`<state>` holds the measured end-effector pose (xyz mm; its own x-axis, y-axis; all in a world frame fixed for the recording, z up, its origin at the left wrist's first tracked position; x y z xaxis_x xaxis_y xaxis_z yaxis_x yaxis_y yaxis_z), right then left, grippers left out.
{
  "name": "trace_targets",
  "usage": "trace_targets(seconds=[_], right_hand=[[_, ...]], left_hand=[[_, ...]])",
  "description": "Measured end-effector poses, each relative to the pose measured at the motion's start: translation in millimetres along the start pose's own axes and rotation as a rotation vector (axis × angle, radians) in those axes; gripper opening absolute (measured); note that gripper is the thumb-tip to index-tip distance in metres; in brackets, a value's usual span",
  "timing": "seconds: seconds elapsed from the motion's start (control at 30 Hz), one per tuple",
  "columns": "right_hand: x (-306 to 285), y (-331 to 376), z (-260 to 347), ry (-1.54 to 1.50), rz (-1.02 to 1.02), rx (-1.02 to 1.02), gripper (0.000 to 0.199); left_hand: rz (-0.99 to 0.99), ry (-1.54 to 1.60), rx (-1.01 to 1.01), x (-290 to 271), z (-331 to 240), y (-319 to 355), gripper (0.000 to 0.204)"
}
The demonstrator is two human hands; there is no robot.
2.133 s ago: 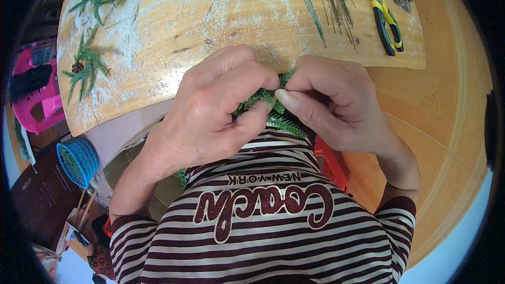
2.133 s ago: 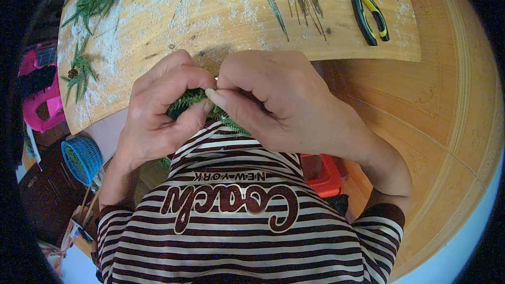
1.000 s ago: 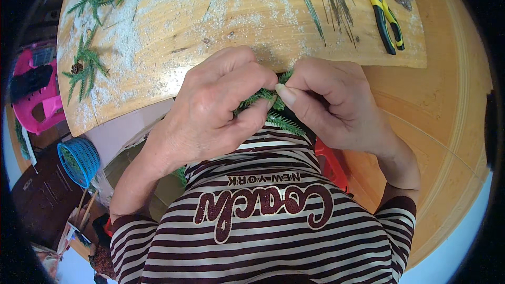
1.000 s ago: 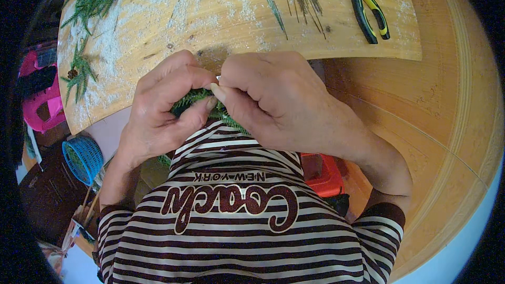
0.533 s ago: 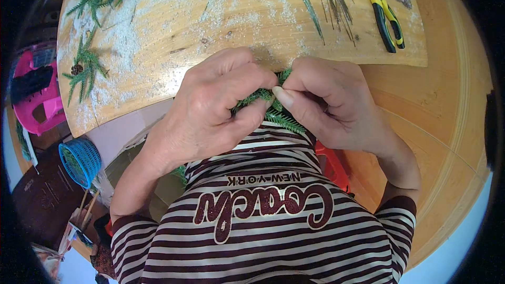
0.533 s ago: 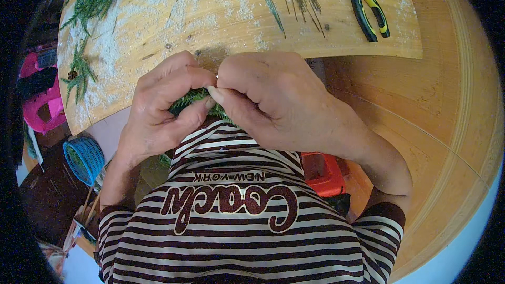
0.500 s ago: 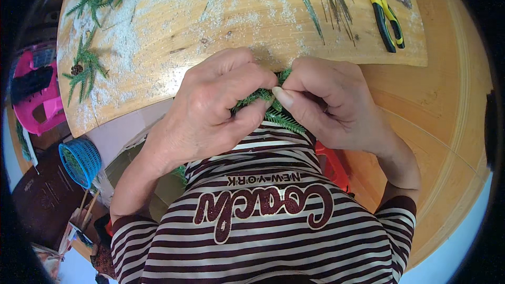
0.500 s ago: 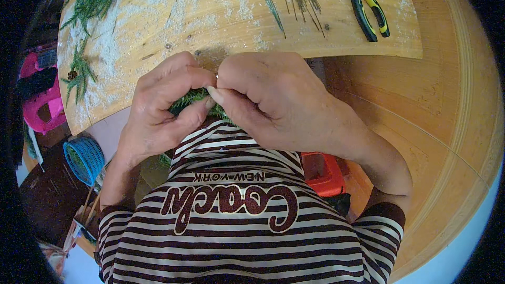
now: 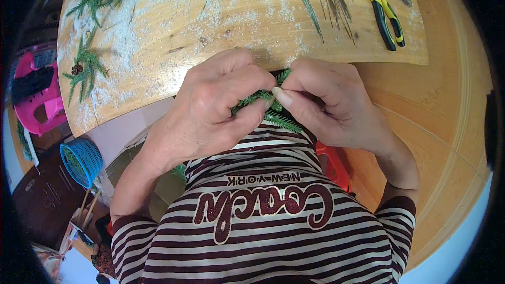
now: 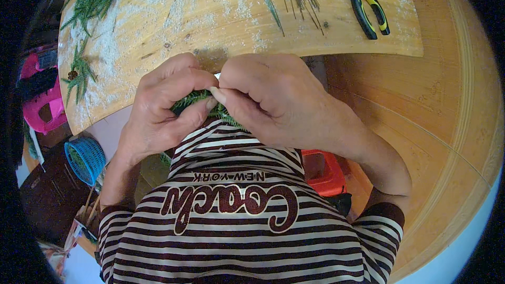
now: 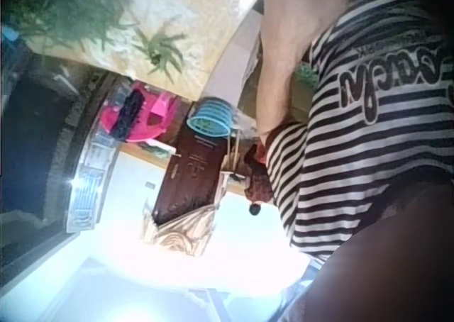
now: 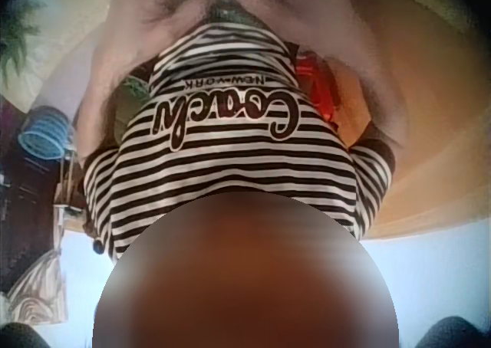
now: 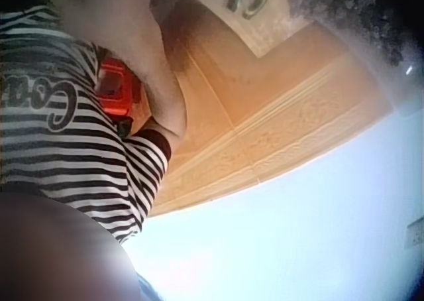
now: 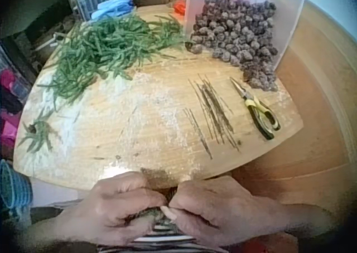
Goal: Assembling artificial pine branches and decorative pinecones using wire and pliers at a workbench.
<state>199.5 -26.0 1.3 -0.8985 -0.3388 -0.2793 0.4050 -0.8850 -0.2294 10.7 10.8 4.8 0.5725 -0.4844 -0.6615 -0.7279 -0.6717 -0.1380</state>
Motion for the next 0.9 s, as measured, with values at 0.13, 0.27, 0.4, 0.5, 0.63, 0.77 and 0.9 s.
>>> trace_targets(seconds=[0.13,0.27,0.4,0.5,0.63,0.77,0.9], right_hand=[[-0.1,2.4,-4.1,-0.010,0.001,0.019,0.010],[-0.7,1.9,-2.6,-0.002,0.004,0.019,0.010],[-0.9,3.6,-3.9,-0.011,-0.009,0.010,0.009],[-1.8,4.6,-3.7,-0.009,-0.011,0.006,0.009],[-1.4,5.0,-3.5,-0.022,-0.028,-0.009,0.008],[-1.7,4.7,-3.0,-0.021,-0.038,-0.025,0.008],[-0.6,1.9,-3.0,-0.028,-0.050,-0.044,0.008]], left_hand=[[0.006,0.003,0.004,0.6,0.1,-0.5,0.021],[0.017,0.006,-0.002,0.4,-0.9,-1.3,0.020],[0.025,0.015,-0.004,0.8,-1.6,-2.3,0.020],[0.036,0.020,-0.010,1.5,-2.0,-2.9,0.019],[0.049,0.039,-0.021,2.4,-1.4,-3.6,0.018],[0.047,0.095,-0.029,2.8,-0.5,-4.1,0.017],[0.043,0.147,-0.050,0.7,-0.2,-3.8,0.014]])
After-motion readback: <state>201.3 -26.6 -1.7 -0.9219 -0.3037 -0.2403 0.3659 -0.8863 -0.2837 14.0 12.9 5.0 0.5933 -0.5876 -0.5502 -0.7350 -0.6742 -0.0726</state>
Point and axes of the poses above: each hand's wrist, its own y-axis away from the middle knuckle, its own x-axis out of the palm, z = x × y, the point moved 1 cm from there along -y, towards the middle knuckle, and after that the axes turned 10 degrees about -y, right-handed, at the moved point
